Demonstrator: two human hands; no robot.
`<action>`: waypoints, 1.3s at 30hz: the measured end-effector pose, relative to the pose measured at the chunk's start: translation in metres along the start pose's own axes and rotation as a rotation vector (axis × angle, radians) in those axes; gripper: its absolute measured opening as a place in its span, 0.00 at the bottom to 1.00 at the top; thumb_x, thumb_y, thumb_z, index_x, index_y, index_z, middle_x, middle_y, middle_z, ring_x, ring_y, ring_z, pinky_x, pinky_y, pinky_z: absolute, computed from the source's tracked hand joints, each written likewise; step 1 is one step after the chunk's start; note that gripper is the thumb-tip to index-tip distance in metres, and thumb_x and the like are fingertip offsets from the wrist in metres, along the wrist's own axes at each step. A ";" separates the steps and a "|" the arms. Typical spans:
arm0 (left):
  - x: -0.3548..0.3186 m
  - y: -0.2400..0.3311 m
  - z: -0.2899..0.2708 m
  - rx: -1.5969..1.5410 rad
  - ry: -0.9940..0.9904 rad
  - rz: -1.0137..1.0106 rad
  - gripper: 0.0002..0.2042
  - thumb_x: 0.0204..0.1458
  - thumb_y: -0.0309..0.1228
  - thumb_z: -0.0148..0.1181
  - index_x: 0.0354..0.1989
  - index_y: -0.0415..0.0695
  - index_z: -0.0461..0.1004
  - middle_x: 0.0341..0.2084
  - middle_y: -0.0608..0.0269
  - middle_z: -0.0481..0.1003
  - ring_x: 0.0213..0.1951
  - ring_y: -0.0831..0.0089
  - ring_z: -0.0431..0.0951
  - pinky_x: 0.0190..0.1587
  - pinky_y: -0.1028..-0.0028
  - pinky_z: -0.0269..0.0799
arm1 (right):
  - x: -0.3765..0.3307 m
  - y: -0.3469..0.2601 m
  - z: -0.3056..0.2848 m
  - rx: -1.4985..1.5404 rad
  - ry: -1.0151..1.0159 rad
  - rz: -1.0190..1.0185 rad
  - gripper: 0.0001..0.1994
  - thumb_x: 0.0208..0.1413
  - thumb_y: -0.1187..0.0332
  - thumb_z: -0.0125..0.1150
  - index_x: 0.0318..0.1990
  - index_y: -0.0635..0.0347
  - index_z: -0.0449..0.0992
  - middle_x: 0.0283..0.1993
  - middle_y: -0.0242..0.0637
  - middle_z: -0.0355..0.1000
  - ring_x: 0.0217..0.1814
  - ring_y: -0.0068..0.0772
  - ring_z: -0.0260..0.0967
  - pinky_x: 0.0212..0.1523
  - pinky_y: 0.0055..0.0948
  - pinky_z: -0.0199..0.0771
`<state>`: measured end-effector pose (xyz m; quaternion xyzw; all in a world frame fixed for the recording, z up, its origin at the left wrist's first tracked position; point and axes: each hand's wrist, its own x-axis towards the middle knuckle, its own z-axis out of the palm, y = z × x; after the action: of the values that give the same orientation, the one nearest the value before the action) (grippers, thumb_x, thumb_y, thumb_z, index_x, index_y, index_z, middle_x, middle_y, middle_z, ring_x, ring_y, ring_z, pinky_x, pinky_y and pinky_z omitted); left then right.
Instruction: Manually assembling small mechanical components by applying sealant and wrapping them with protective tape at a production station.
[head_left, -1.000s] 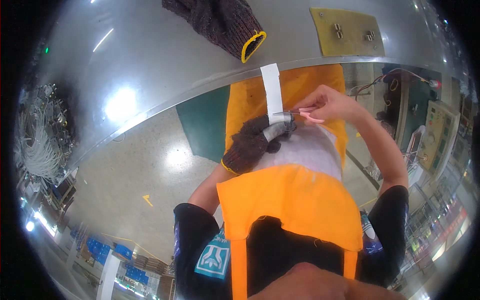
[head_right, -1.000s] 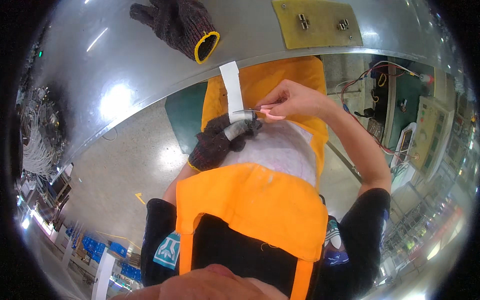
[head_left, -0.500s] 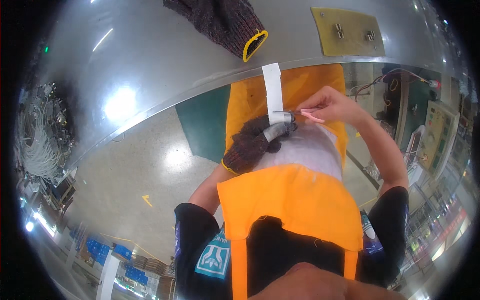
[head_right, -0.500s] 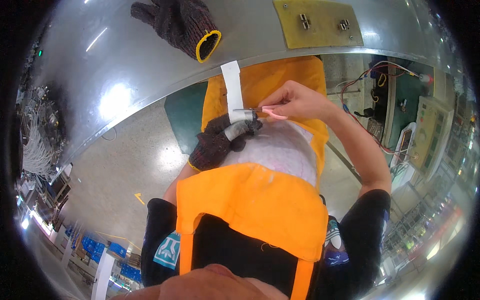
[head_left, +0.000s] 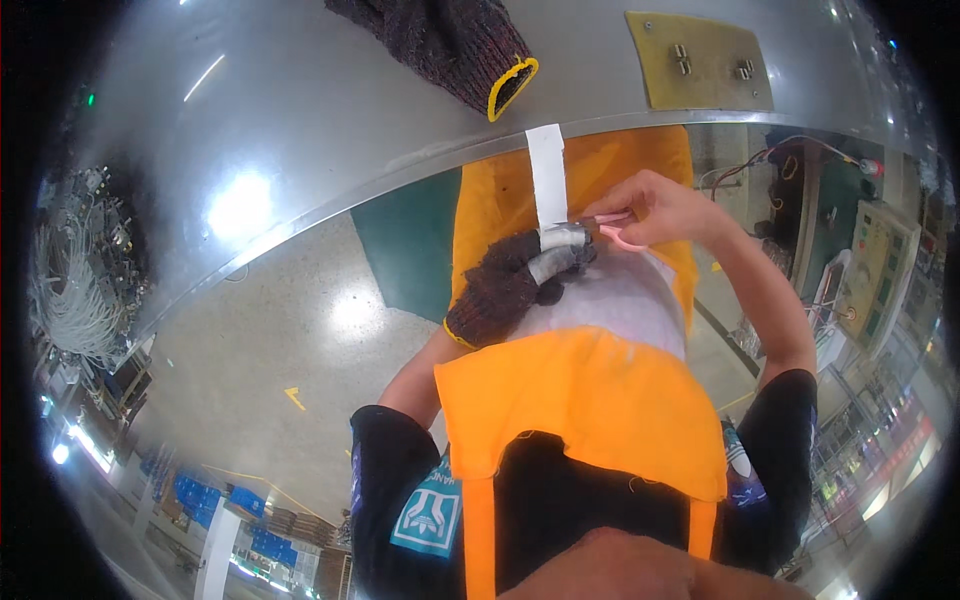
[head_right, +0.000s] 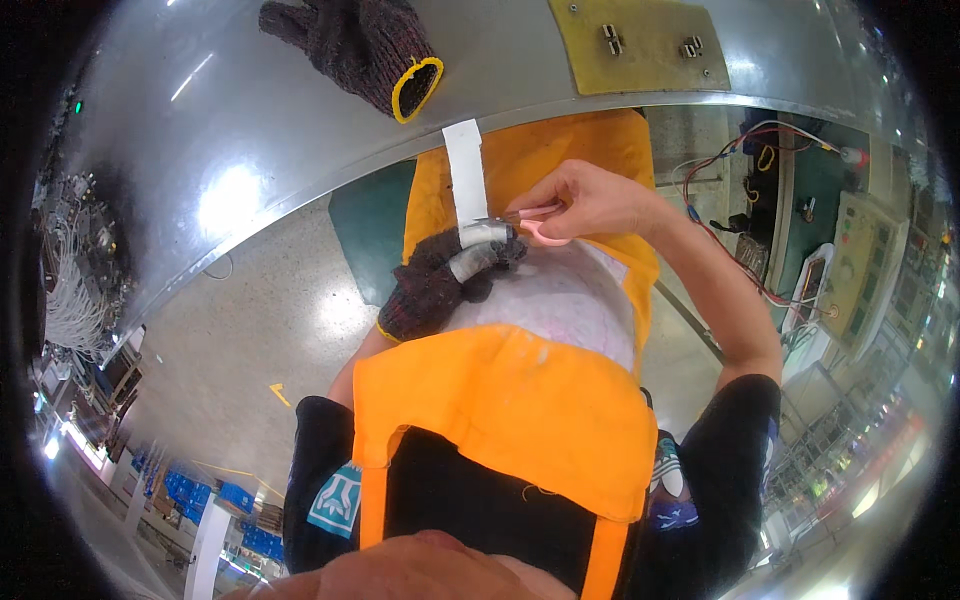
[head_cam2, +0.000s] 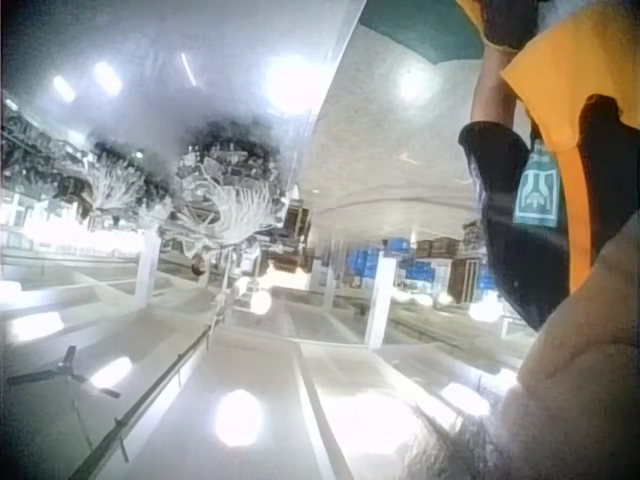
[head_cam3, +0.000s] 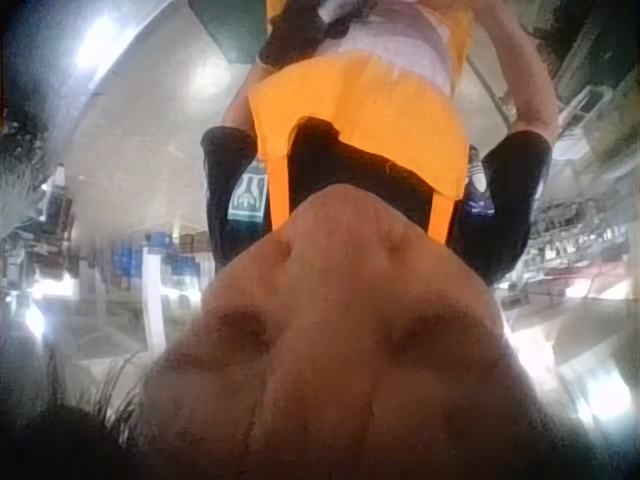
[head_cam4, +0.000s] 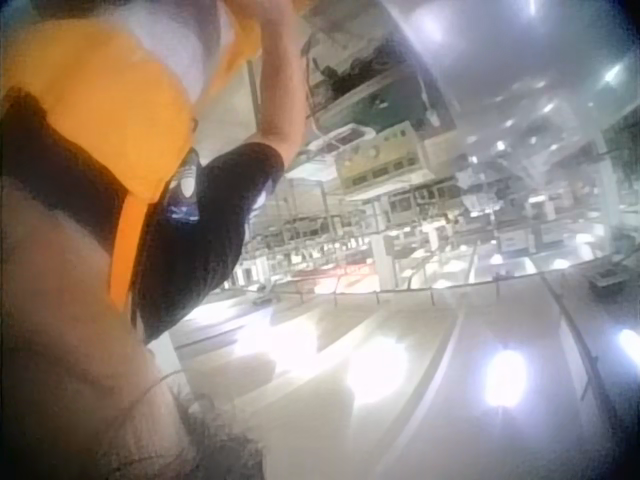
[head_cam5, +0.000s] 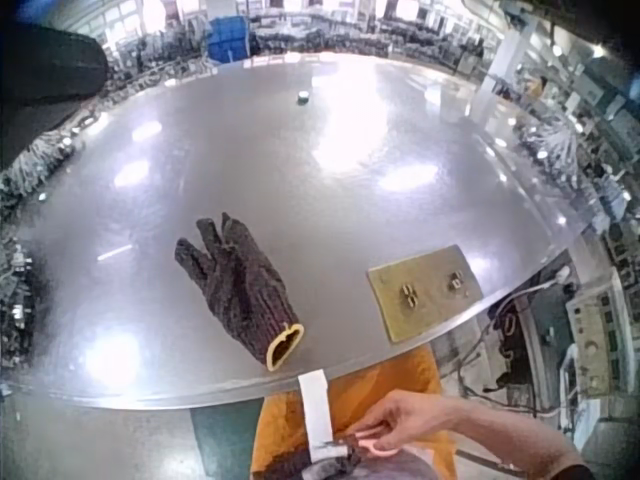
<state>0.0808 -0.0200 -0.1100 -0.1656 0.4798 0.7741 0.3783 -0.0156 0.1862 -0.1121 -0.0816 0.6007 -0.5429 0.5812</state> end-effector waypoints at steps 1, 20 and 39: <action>0.000 0.000 0.000 0.000 0.001 -0.001 0.11 0.52 0.34 0.53 0.41 0.45 0.74 0.29 0.72 0.73 0.26 0.85 0.66 0.31 0.84 0.62 | 0.000 0.001 0.000 -0.003 -0.010 0.000 0.16 0.45 0.74 0.55 0.43 0.73 0.72 0.29 0.28 0.70 0.32 0.13 0.62 0.36 0.15 0.65; 0.000 0.001 0.000 0.012 -0.023 -0.022 0.10 0.53 0.32 0.52 0.40 0.44 0.74 0.32 0.72 0.73 0.28 0.85 0.66 0.30 0.84 0.61 | 0.007 0.000 0.006 -0.033 0.036 -0.036 0.16 0.44 0.71 0.57 0.41 0.71 0.73 0.29 0.29 0.71 0.32 0.14 0.64 0.38 0.16 0.65; -0.009 -0.006 0.017 0.653 0.027 0.285 0.10 0.49 0.28 0.54 0.39 0.41 0.73 0.37 0.62 0.73 0.39 0.76 0.73 0.39 0.80 0.68 | -0.086 0.102 0.004 0.530 0.432 -0.443 0.27 0.47 0.54 0.61 0.47 0.65 0.63 0.27 0.26 0.60 0.31 0.21 0.57 0.33 0.18 0.57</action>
<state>0.0926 -0.0075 -0.0995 0.0225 0.7250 0.6229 0.2930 0.0684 0.2876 -0.1345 0.0595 0.5162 -0.7956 0.3116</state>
